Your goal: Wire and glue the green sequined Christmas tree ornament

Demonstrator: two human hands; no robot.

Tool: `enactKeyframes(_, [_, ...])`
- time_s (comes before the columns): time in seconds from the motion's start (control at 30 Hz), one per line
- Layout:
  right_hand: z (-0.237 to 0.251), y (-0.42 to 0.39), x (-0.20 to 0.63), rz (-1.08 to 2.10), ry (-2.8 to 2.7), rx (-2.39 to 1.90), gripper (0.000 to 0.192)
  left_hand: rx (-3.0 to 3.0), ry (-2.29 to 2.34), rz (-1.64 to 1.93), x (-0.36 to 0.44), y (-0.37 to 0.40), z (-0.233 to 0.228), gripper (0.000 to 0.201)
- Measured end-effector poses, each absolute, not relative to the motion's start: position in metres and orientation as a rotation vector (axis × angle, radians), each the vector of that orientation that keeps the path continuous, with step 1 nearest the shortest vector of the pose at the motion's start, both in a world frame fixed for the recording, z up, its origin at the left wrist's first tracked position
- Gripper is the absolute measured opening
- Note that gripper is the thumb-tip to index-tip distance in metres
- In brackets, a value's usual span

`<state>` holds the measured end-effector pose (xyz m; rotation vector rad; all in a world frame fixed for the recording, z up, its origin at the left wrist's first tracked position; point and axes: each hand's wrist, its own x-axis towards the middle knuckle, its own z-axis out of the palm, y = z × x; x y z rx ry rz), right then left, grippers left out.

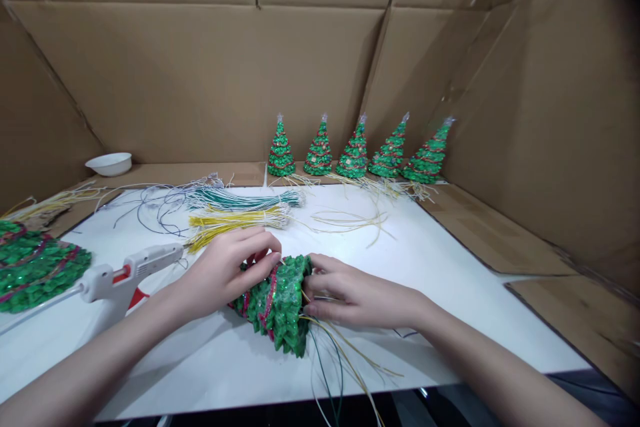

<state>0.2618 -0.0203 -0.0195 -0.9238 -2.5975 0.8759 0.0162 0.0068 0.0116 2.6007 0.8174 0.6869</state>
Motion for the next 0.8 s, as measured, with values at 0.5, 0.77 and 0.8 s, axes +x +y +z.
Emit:
enactKeyframes(0.5, [-0.0151,-0.0234,0.2615,0.762,-2.676,-0.971,0.021,2.537,0.793,0.645,0.0137,0.0076,0.0097,0.017])
enactKeyframes(0.77, [-0.0113,-0.0262,0.2619,0.719,-2.710,-1.000,0.021,2.552,0.788,0.623,0.0128,0.0086,0.0093,0.019])
enactKeyframes(0.8, [-0.0111,-0.0264,0.2622,0.715,-2.714,-1.001,0.021,2.556,0.789,0.621,0.0127,0.0088,0.0092,0.019])
